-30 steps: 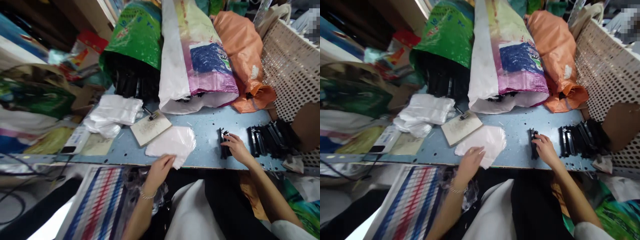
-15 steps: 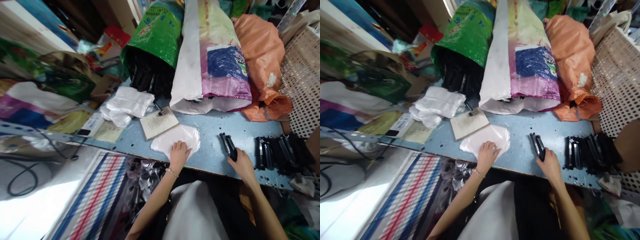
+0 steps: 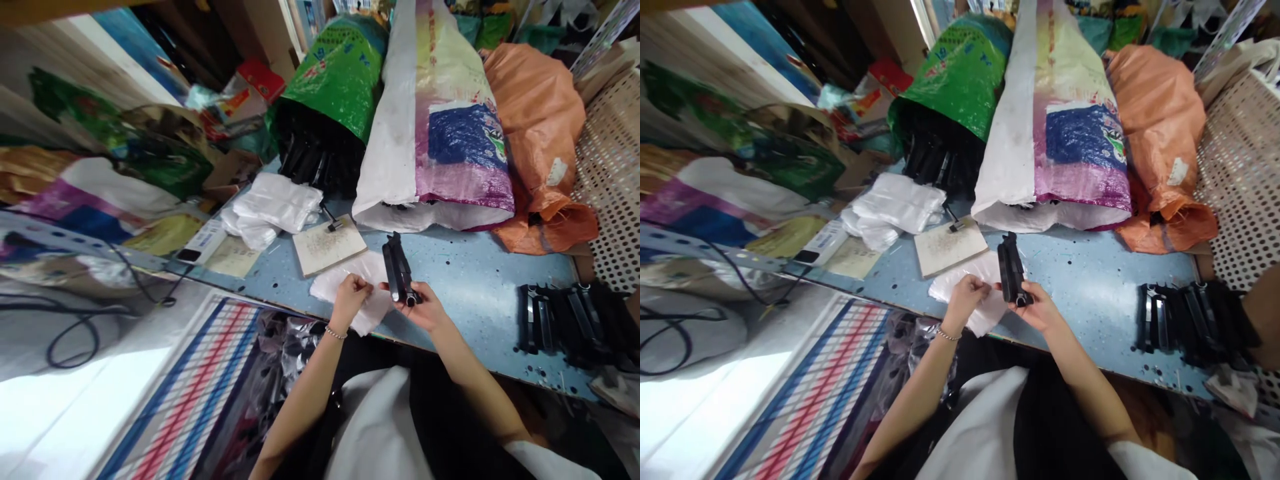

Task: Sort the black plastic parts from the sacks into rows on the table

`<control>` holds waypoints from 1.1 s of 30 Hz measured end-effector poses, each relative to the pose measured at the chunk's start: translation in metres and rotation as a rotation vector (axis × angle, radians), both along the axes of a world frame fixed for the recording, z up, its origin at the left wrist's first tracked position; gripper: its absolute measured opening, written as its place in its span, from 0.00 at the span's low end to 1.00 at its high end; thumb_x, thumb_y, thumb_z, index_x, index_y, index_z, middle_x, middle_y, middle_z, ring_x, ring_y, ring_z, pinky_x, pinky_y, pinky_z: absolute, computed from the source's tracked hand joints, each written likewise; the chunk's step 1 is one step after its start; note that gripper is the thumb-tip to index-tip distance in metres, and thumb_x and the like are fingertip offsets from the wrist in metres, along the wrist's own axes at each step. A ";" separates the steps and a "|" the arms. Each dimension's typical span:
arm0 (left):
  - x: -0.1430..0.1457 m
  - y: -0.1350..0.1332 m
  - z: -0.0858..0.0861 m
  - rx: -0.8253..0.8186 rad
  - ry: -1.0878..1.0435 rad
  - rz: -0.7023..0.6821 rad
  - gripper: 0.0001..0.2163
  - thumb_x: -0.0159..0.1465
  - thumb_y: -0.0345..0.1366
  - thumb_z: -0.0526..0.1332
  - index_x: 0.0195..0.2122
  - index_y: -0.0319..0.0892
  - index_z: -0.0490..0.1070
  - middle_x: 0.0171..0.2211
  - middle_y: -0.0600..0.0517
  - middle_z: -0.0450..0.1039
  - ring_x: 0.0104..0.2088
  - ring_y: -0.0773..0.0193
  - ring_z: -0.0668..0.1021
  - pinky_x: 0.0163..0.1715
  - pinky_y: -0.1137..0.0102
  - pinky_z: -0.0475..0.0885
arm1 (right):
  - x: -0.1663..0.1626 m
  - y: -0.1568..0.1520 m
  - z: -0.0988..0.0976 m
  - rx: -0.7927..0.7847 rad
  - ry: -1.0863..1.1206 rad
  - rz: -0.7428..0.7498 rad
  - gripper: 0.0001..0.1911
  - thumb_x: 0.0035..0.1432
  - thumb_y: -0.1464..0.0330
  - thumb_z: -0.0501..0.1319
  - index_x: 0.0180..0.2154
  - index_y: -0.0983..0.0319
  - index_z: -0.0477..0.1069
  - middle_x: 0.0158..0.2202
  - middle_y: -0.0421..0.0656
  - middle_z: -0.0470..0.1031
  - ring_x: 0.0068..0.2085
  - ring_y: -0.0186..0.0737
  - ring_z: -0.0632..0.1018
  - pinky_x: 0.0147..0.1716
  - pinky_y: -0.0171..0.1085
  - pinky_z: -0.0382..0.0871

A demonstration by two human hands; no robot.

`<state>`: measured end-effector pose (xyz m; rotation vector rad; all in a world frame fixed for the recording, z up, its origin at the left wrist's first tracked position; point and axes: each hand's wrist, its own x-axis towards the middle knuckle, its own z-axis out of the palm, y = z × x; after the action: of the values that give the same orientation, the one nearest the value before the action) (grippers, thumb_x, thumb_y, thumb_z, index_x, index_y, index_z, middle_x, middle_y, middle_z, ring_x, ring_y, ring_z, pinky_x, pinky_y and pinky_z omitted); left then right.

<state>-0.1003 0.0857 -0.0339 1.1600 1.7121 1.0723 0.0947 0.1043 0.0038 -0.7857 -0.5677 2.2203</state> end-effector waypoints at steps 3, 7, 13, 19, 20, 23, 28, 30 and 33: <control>-0.003 -0.006 0.005 0.179 0.286 -0.108 0.08 0.60 0.25 0.55 0.32 0.41 0.72 0.31 0.50 0.76 0.34 0.61 0.78 0.39 0.64 0.75 | -0.021 0.014 -0.011 0.001 -0.136 -0.044 0.18 0.43 0.61 0.69 0.37 0.63 0.75 0.35 0.45 0.81 0.31 0.38 0.75 0.27 0.34 0.69; -0.010 -0.012 0.006 0.304 0.635 -0.280 0.18 0.62 0.21 0.51 0.46 0.39 0.76 0.46 0.41 0.77 0.49 0.53 0.78 0.56 0.54 0.72 | -0.009 0.010 -0.019 0.039 -0.208 -0.143 0.17 0.44 0.62 0.69 0.38 0.59 0.74 0.32 0.39 0.79 0.32 0.37 0.76 0.28 0.33 0.69; -0.018 -0.010 -0.007 0.355 0.515 -0.233 0.28 0.61 0.21 0.53 0.64 0.40 0.63 0.60 0.39 0.67 0.61 0.52 0.72 0.57 0.55 0.73 | 0.039 -0.036 -0.016 -0.275 0.052 0.204 0.22 0.55 0.56 0.60 0.45 0.66 0.73 0.47 0.53 0.79 0.40 0.41 0.79 0.31 0.35 0.74; -0.012 -0.024 -0.002 0.384 0.505 -0.290 0.35 0.62 0.20 0.50 0.71 0.42 0.49 0.68 0.38 0.56 0.68 0.53 0.62 0.65 0.54 0.65 | 0.001 -0.023 -0.028 -0.331 0.173 0.227 0.27 0.56 0.51 0.57 0.45 0.67 0.74 0.34 0.46 0.78 0.25 0.30 0.68 0.16 0.27 0.63; -0.009 -0.029 0.000 0.396 0.510 -0.319 0.35 0.63 0.20 0.50 0.72 0.43 0.47 0.69 0.39 0.55 0.69 0.54 0.61 0.66 0.54 0.64 | -0.008 -0.018 -0.029 -0.298 0.134 0.190 0.26 0.55 0.51 0.58 0.43 0.66 0.74 0.32 0.45 0.78 0.23 0.29 0.65 0.15 0.26 0.61; -0.002 -0.042 0.004 0.447 0.510 -0.450 0.35 0.64 0.20 0.48 0.73 0.45 0.43 0.70 0.41 0.54 0.70 0.56 0.61 0.67 0.56 0.64 | -0.026 -0.015 -0.032 -0.171 -0.062 0.067 0.19 0.50 0.56 0.65 0.38 0.63 0.75 0.28 0.40 0.76 0.22 0.29 0.65 0.14 0.26 0.58; 0.001 -0.054 0.014 0.515 0.457 -0.480 0.35 0.66 0.20 0.47 0.73 0.48 0.43 0.69 0.43 0.57 0.68 0.57 0.64 0.66 0.58 0.66 | -0.012 -0.026 -0.028 -0.099 -0.070 0.101 0.17 0.51 0.56 0.68 0.37 0.62 0.75 0.27 0.39 0.75 0.20 0.27 0.64 0.13 0.26 0.53; 0.004 -0.058 0.018 0.559 0.437 -0.549 0.36 0.65 0.19 0.48 0.73 0.48 0.42 0.70 0.43 0.56 0.69 0.56 0.63 0.65 0.58 0.66 | -0.002 -0.028 -0.025 -0.118 -0.040 0.086 0.23 0.50 0.48 0.66 0.35 0.62 0.73 0.27 0.40 0.74 0.19 0.27 0.61 0.12 0.27 0.51; 0.017 -0.062 0.023 0.611 0.399 -0.706 0.38 0.63 0.18 0.48 0.73 0.48 0.39 0.70 0.44 0.54 0.69 0.57 0.62 0.65 0.58 0.67 | 0.001 -0.033 -0.019 -0.089 -0.120 -0.037 0.23 0.48 0.48 0.69 0.33 0.59 0.70 0.27 0.39 0.72 0.23 0.30 0.66 0.16 0.28 0.60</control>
<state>-0.0834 0.0234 -0.0104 2.2731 1.0679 0.9548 0.0959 0.0717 -0.0156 -0.9726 -0.5102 2.1880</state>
